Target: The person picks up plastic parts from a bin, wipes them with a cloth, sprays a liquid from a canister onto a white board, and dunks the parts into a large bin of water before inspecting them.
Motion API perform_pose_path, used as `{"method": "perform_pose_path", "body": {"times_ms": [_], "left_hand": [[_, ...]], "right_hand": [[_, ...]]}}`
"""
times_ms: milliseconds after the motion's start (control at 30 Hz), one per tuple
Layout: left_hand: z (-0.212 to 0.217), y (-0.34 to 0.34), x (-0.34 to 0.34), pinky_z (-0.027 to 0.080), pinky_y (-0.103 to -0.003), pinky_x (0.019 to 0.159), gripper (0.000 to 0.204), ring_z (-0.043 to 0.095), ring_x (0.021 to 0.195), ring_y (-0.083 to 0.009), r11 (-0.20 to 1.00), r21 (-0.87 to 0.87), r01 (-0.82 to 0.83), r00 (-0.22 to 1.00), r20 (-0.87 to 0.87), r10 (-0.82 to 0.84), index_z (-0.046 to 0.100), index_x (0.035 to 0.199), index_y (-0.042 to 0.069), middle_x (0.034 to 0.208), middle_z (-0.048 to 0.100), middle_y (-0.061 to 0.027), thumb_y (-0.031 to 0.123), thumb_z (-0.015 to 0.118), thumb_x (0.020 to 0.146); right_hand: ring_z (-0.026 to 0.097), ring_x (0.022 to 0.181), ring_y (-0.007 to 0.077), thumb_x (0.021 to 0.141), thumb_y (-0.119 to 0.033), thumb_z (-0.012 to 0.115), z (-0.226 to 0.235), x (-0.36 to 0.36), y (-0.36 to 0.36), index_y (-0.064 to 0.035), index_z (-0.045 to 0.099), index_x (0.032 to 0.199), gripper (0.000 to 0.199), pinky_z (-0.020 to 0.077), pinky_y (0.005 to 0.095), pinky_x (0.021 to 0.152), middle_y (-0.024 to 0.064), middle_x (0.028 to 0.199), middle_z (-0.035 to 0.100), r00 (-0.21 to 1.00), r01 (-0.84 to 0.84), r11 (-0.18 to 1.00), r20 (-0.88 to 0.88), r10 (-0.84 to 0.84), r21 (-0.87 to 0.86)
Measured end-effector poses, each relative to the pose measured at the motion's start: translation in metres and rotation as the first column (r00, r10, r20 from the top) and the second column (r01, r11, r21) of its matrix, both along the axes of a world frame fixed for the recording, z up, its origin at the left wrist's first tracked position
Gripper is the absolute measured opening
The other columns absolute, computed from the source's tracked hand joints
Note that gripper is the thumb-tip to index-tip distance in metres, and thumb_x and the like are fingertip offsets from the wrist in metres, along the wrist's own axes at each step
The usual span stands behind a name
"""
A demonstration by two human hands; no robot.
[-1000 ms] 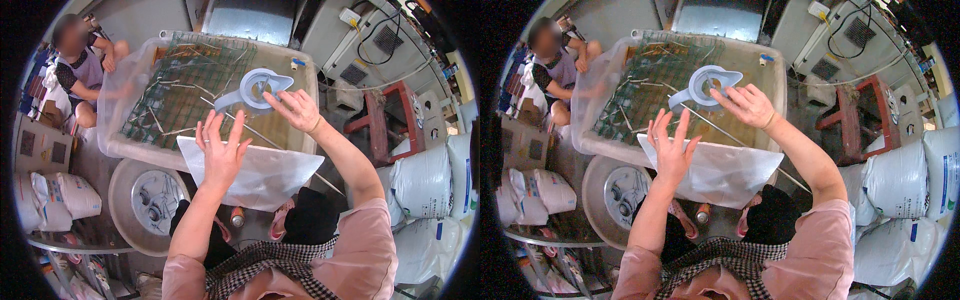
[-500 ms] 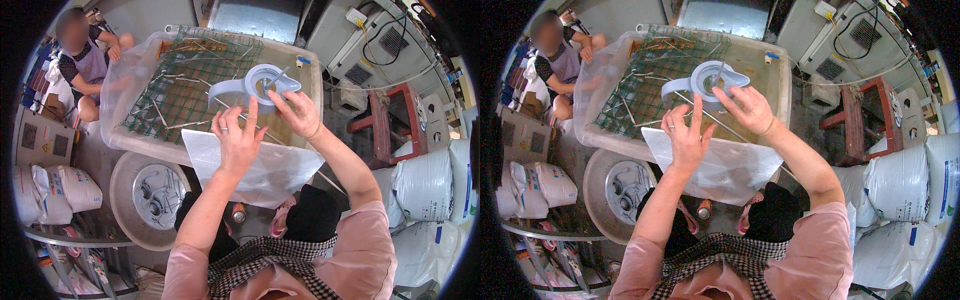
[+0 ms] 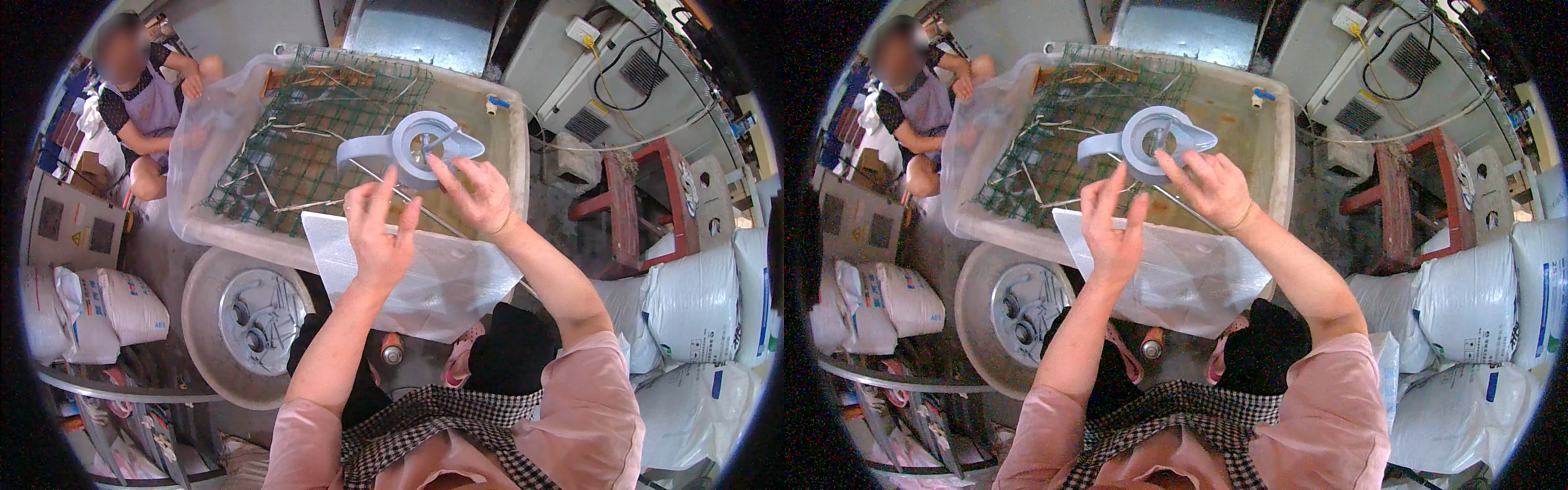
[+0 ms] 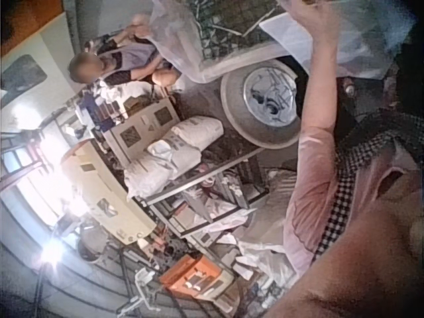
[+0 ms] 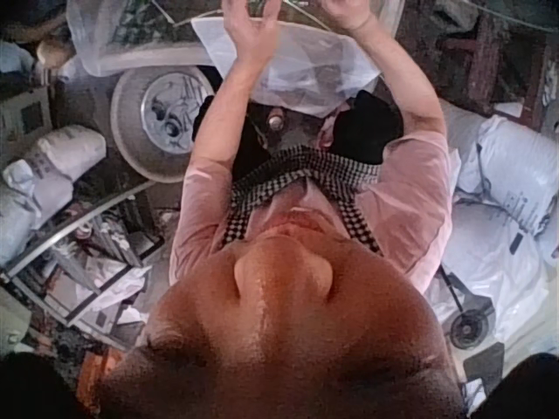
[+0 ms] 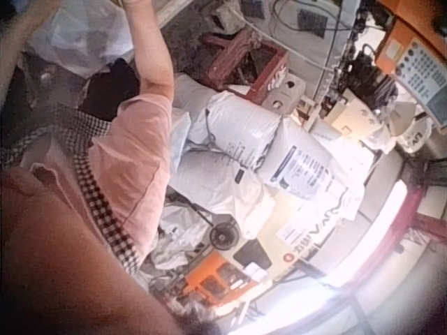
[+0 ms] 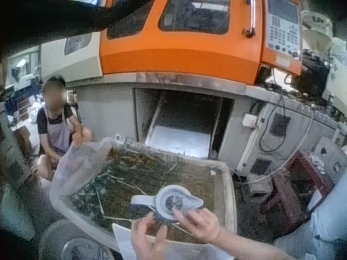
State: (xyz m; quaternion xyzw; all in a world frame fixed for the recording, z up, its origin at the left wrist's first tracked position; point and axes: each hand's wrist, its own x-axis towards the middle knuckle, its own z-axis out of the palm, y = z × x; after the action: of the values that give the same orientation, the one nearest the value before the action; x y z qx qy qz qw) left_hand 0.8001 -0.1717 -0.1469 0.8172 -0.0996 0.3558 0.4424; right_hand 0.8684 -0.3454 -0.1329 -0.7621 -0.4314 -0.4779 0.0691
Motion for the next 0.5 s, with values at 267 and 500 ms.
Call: {"method": "perform_pose_path", "body": {"times_ms": [267, 500], "left_hand": [[0.009, 0.007, 0.015, 0.054, -0.034, 0.075, 0.036, 0.058, 0.095, -0.0167, 0.385, -0.92, 0.073, 0.811, -0.17, -0.56, 0.048, 0.121, -0.001, 0.108, 0.057, -0.0083, 0.017, 0.057, 0.09], [0.007, 0.023, 0.017, 0.053, -0.031, 0.078, 0.055, 0.057, 0.096, -0.0143, 0.43, -0.87, 0.24, 0.777, -0.093, -0.623, 0.036, 0.132, -0.006, 0.11, 0.057, -0.0103, 0.005, 0.062, 0.085]], "right_hand": [[0.055, 0.074, 0.0154, 0.063, -0.008, 0.064, -0.008, -0.024, 0.028, -0.0114, 0.065, 0.112, 0.049, 0.047, 0.0273, 0.062, 0.0061, 0.104, 0.045, 0.996, 0.039, 0.999, -0.081, -0.041, -0.023], [0.057, 0.081, 0.0199, 0.072, -0.008, 0.07, 0.037, -0.031, 0.006, -0.0077, 0.064, 0.098, 0.027, 0.0477, 0.0281, 0.069, 0.01, 0.086, 0.055, 0.888, 0.161, 0.809, -0.441, 0.131, 0.565]]}}
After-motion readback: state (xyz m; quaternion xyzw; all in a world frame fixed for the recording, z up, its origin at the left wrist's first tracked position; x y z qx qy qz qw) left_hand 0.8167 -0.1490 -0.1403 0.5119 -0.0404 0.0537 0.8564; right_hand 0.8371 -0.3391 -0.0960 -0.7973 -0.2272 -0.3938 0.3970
